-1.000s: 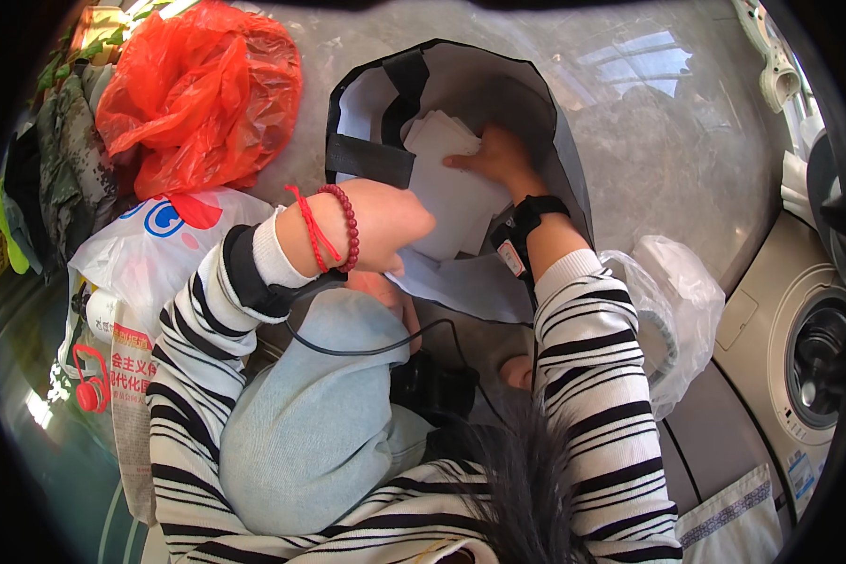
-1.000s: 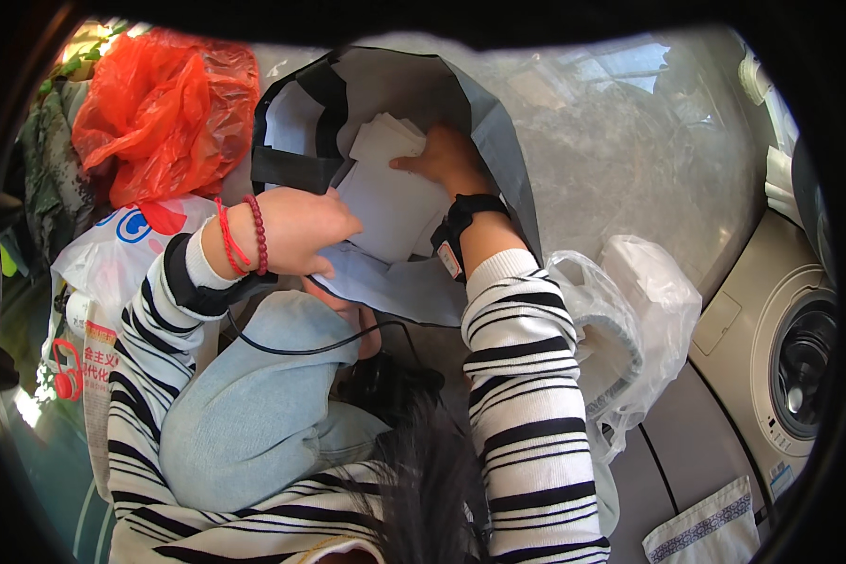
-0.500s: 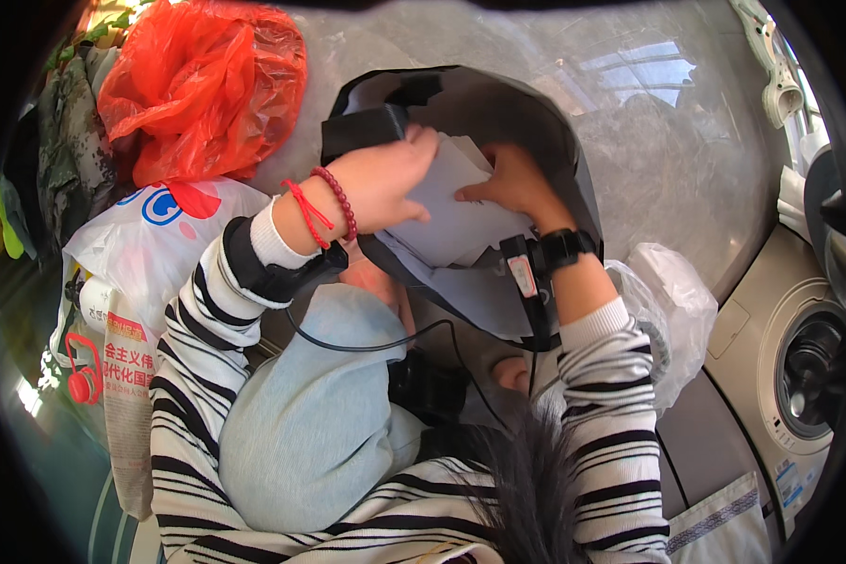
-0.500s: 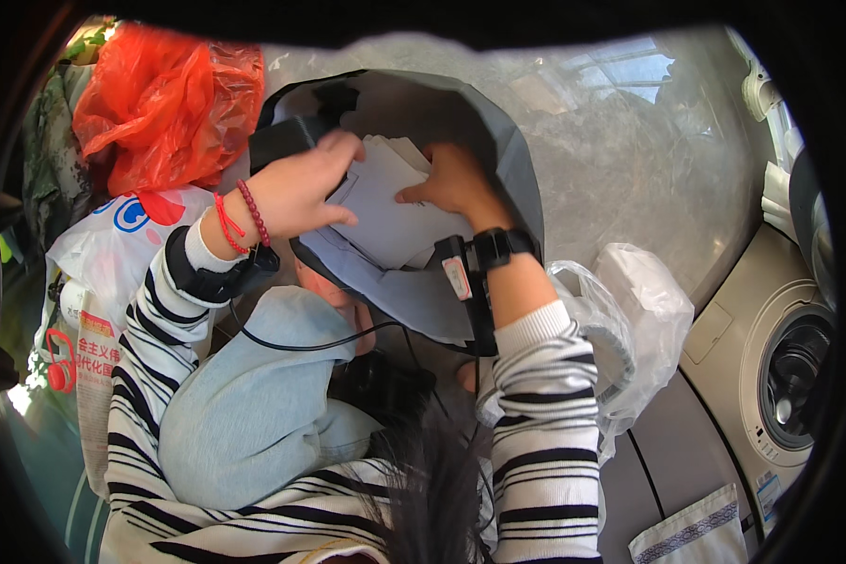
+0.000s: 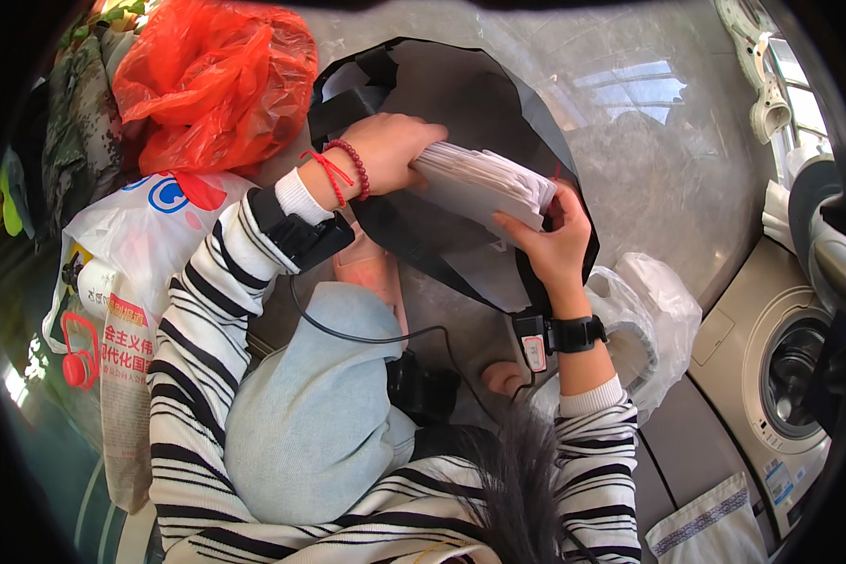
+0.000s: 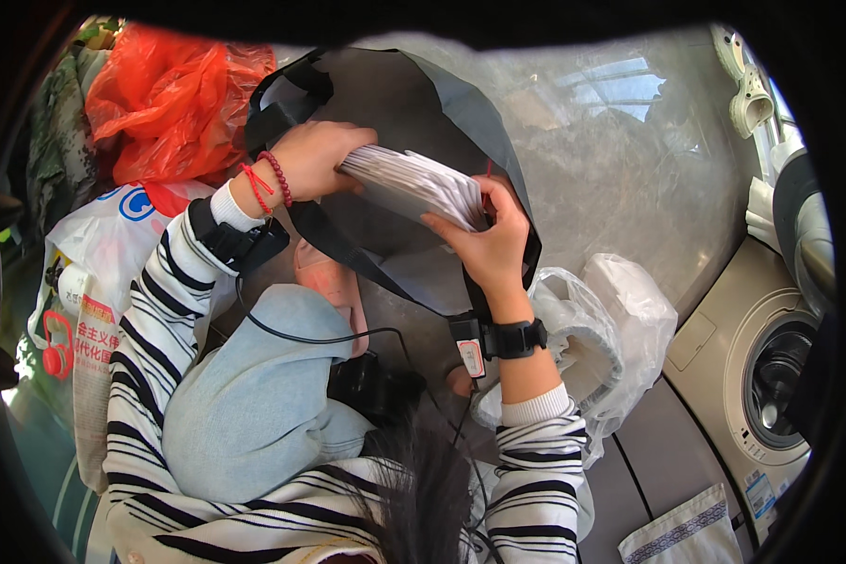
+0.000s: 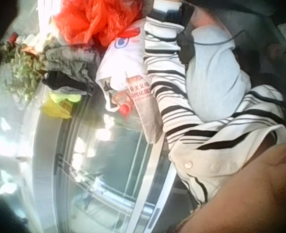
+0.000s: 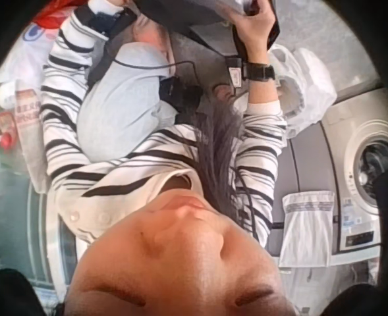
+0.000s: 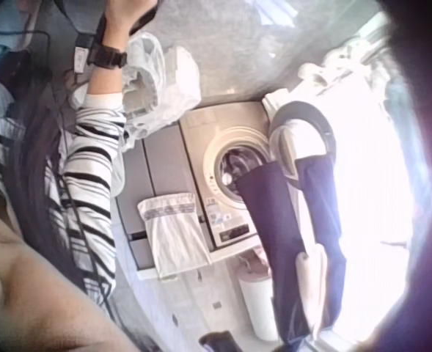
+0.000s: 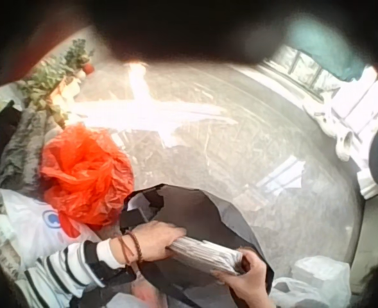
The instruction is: The person sits on the floor and uses a red pin to poke holes into white paper parts labeled 'slinger'. They repeatedly insert the pin, remove it, and place the parts into a black bag. The person then retrieves another part from a plastic bag and continues the process.
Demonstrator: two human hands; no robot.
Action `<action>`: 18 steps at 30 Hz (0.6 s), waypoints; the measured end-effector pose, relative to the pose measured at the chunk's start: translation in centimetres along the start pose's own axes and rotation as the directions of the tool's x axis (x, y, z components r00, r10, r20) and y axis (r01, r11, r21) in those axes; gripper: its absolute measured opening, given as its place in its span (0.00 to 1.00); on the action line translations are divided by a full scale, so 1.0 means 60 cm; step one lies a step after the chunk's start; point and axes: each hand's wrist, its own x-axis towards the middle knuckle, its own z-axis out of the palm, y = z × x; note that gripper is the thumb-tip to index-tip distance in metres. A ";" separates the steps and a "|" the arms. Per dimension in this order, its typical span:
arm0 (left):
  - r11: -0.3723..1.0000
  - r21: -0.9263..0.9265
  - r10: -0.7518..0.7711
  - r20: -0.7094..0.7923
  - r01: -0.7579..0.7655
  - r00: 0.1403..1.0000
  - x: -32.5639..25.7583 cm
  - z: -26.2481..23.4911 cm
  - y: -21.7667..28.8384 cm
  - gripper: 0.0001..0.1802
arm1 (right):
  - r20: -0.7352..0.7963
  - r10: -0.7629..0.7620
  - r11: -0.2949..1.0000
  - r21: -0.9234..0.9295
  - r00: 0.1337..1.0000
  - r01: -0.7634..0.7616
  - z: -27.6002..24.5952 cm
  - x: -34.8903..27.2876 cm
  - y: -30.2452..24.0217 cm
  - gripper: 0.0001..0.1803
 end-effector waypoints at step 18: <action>0.968 0.196 -0.115 -0.198 0.154 0.973 -0.002 0.072 -0.047 0.37 | 0.192 0.181 0.983 0.009 0.965 -0.186 0.045 0.031 0.063 0.34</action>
